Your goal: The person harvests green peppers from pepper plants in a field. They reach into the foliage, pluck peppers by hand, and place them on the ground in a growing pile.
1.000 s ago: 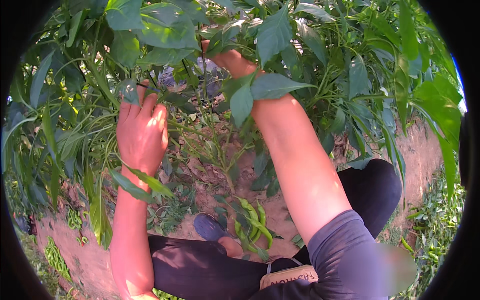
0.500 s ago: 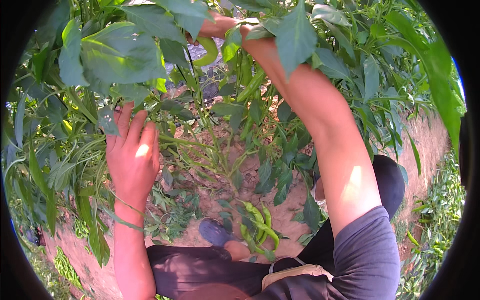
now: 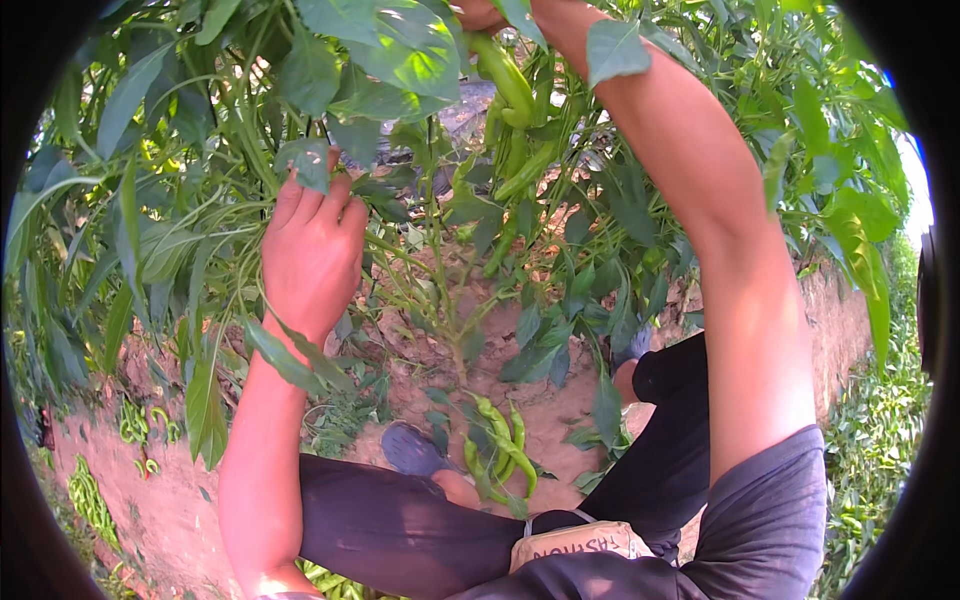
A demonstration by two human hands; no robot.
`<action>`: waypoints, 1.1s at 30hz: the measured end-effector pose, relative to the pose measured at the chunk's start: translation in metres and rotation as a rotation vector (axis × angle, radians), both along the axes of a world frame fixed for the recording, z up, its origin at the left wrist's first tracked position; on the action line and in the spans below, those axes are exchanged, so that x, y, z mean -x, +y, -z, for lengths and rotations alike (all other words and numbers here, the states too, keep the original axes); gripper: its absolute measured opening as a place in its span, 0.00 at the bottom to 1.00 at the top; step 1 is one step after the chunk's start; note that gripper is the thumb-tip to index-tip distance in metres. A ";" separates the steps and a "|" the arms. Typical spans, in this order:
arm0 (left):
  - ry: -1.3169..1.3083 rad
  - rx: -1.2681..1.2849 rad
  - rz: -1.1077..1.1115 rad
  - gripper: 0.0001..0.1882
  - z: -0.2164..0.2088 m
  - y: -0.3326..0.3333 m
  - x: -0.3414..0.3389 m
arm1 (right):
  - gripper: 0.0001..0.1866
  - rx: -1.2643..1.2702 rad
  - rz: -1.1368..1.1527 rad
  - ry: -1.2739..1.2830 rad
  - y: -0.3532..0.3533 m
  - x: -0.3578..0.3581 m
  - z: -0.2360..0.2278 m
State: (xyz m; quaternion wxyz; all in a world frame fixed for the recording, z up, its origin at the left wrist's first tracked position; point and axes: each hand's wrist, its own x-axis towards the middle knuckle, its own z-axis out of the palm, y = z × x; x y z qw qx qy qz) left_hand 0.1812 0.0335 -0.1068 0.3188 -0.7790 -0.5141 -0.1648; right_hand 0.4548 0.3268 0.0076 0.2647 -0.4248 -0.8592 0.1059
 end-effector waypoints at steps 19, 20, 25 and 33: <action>-0.066 -0.102 0.109 0.04 0.000 0.000 -0.003 | 0.19 0.225 0.165 -0.164 -0.139 0.024 -0.043; -0.066 -0.116 0.111 0.04 0.002 0.002 -0.003 | 0.19 0.376 0.192 -0.068 -0.153 0.024 -0.033; -0.029 -0.164 0.061 0.08 0.008 0.013 -0.006 | 0.09 0.851 0.007 0.098 -0.258 0.012 0.111; -0.055 -0.184 0.138 0.11 0.011 0.018 -0.006 | 0.26 0.470 -0.509 -0.264 -0.350 -0.048 0.261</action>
